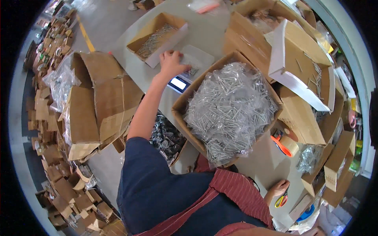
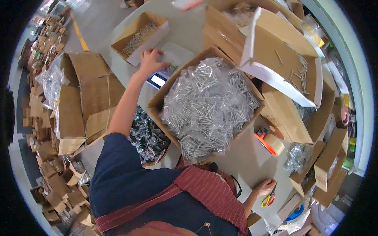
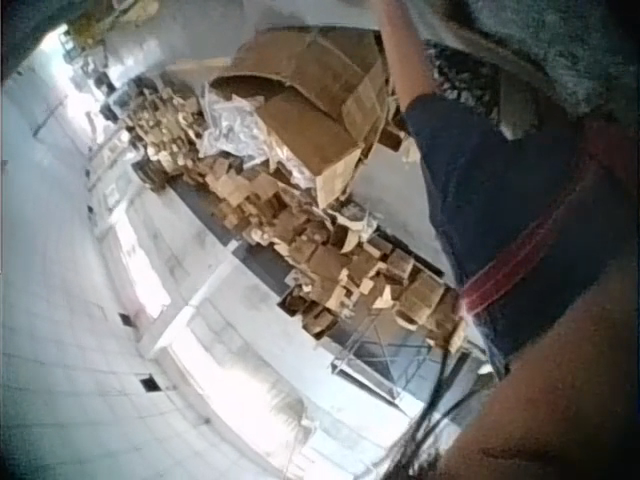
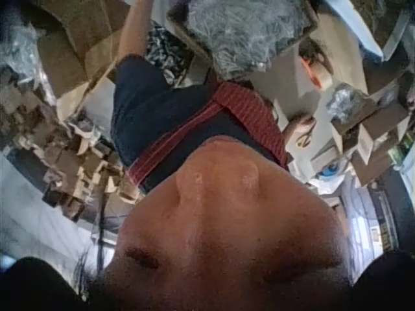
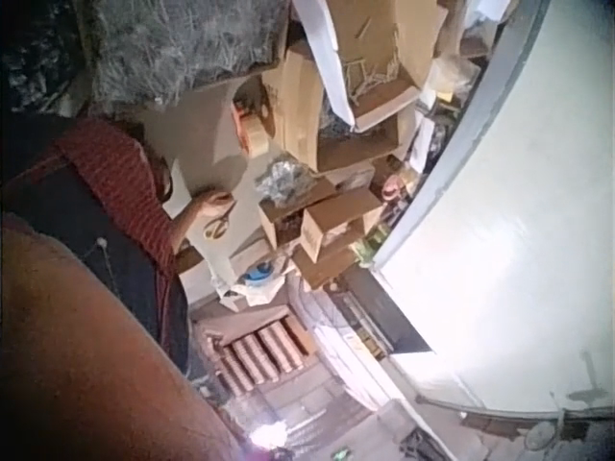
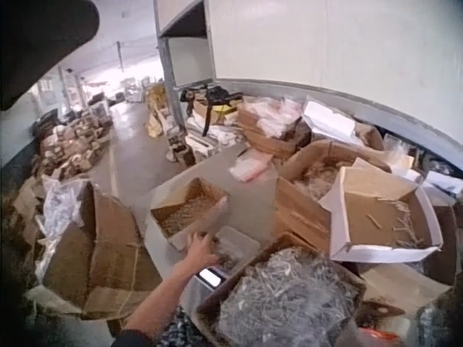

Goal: The person puts screws into small plastic bags, weighs the bags on a scale, and seals them with a strip of tape.

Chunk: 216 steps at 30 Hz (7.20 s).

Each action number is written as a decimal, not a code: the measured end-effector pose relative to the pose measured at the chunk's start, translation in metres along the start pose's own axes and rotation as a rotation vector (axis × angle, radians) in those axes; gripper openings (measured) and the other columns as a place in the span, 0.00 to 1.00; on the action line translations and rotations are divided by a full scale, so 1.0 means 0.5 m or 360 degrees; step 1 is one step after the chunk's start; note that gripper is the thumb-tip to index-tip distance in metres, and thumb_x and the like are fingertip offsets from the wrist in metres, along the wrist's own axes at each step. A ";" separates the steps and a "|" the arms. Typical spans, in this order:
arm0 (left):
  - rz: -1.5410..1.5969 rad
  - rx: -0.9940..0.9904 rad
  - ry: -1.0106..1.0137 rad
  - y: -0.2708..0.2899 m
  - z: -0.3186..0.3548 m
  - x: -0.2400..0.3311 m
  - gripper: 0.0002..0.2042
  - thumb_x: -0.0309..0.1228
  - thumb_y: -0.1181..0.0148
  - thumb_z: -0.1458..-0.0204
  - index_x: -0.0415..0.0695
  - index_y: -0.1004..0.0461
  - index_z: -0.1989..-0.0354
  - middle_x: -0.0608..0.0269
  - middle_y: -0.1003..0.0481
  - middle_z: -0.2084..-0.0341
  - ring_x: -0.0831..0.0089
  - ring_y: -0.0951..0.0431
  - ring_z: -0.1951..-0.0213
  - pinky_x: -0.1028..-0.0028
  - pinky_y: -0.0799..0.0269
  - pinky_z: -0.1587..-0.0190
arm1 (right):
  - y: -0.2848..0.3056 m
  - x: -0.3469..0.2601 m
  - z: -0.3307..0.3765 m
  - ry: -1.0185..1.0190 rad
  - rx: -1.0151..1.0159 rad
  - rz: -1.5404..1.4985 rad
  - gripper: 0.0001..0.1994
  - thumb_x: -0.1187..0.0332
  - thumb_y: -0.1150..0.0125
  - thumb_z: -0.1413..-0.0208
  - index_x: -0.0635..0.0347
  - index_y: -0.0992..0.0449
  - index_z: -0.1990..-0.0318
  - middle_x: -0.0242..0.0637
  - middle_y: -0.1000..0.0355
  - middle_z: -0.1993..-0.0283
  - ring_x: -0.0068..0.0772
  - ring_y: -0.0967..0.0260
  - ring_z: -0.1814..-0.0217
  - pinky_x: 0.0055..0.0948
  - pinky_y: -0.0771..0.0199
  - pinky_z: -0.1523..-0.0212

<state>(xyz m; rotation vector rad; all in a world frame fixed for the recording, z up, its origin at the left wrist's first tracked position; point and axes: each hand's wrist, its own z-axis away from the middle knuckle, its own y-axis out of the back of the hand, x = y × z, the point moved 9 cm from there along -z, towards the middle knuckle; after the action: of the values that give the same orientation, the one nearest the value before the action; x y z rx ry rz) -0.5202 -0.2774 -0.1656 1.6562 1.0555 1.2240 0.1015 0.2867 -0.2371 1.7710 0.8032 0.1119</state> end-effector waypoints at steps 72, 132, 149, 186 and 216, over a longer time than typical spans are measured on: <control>0.1340 -0.0810 -0.0629 0.021 0.664 0.735 0.12 0.23 0.44 0.42 0.38 0.26 0.50 0.58 0.22 0.56 0.70 0.23 0.51 0.72 0.29 0.47 | 0.038 -0.078 0.002 -0.0209 -0.0769 -0.0588 0.16 0.59 0.39 0.43 0.65 0.27 0.58 0.47 0.25 0.62 0.49 0.25 0.60 0.42 0.26 0.58; 0.2300 -0.1701 -0.0122 0.014 0.783 0.901 0.14 0.23 0.45 0.42 0.31 0.26 0.49 0.58 0.22 0.61 0.72 0.23 0.61 0.71 0.28 0.52 | 0.271 -0.212 0.019 -0.0661 -0.0779 -0.2570 0.10 0.68 0.50 0.31 0.68 0.27 0.57 0.35 0.27 0.69 0.23 0.28 0.70 0.24 0.27 0.67; 0.2329 -0.1697 -0.0010 0.001 0.774 0.891 0.13 0.25 0.43 0.42 0.32 0.25 0.51 0.59 0.22 0.63 0.72 0.24 0.66 0.72 0.29 0.59 | 0.202 -0.193 0.025 -0.0878 -0.0975 -0.2475 0.12 0.63 0.49 0.32 0.64 0.28 0.62 0.32 0.29 0.74 0.21 0.32 0.77 0.22 0.31 0.73; 0.2130 -0.1858 -0.0034 0.059 0.770 0.893 0.16 0.26 0.43 0.42 0.30 0.27 0.48 0.58 0.21 0.61 0.73 0.22 0.64 0.71 0.25 0.62 | 0.318 -0.218 -0.027 -0.0060 -0.0469 -0.2476 0.20 0.85 0.48 0.57 0.64 0.22 0.54 0.47 0.34 0.36 0.38 0.40 0.32 0.36 0.44 0.32; 0.2189 -0.1762 -0.0105 0.071 0.775 0.890 0.17 0.23 0.44 0.44 0.30 0.26 0.46 0.54 0.21 0.59 0.69 0.21 0.60 0.67 0.22 0.58 | 0.263 -0.270 0.000 -0.0581 -0.1073 -0.2361 0.26 0.75 0.33 0.46 0.66 0.35 0.40 0.37 0.28 0.49 0.27 0.30 0.46 0.30 0.30 0.44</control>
<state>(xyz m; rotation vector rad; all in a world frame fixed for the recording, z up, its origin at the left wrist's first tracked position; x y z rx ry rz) -0.0576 0.0804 -0.0800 1.2953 -1.0002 1.9511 0.0587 0.1923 -0.0796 0.2679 1.3846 -0.8007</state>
